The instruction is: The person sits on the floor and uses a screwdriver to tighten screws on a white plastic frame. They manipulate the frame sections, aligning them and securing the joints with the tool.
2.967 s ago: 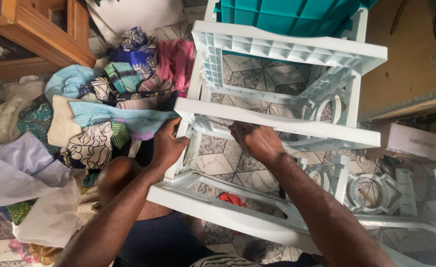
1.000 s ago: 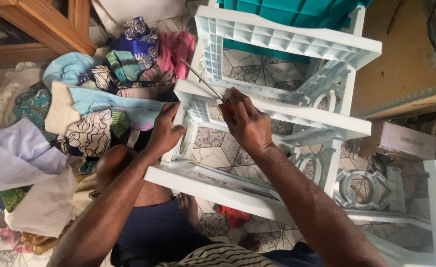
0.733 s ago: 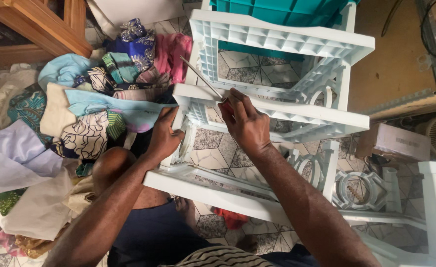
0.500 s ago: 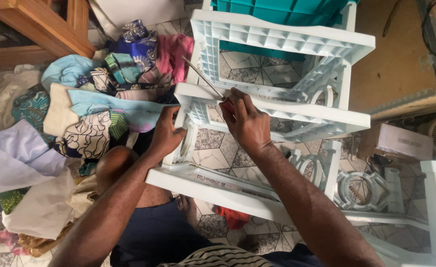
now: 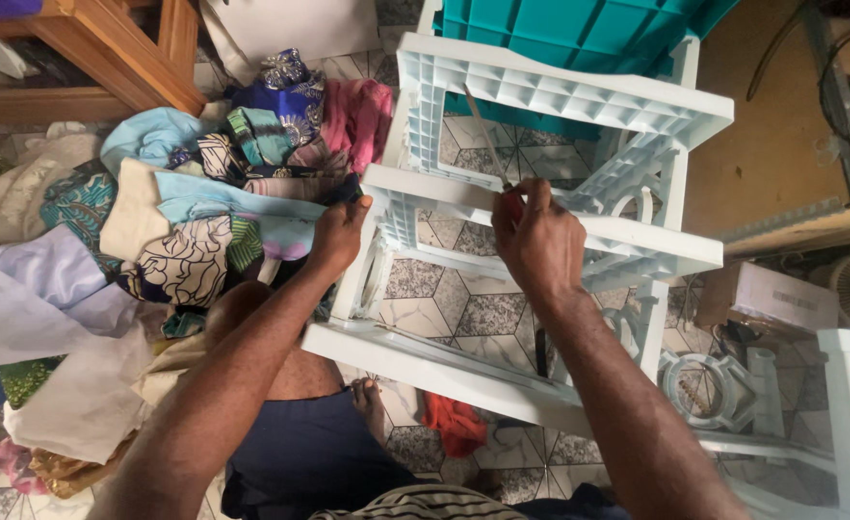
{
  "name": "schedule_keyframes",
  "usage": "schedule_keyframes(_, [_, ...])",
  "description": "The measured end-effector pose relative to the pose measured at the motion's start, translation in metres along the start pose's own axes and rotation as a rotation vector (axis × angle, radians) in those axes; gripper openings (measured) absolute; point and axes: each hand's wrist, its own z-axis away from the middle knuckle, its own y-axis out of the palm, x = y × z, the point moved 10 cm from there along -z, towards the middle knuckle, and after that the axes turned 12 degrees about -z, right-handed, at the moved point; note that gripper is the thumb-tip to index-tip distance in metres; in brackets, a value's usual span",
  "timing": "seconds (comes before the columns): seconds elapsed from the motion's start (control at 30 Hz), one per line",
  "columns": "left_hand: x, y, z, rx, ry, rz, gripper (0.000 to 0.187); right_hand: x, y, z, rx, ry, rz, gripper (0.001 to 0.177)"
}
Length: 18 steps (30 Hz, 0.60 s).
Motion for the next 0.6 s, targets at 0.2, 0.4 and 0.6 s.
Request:
schedule_keyframes(0.2, [-0.005,-0.004,-0.007,-0.172,0.063,-0.073,0.068,0.008,-0.006,0.005,0.020,0.016,0.010,0.033])
schedule_keyframes(0.4, [-0.003,0.000,-0.020,-0.195,0.114,-0.039,0.064,0.019,-0.013,0.007,-0.084,-0.045,0.029,0.032])
schedule_keyframes(0.6, [0.004,0.010,-0.031,-0.259,0.102,-0.132,0.075,0.016,-0.011,-0.006,-0.120,-0.002,-0.017,0.030])
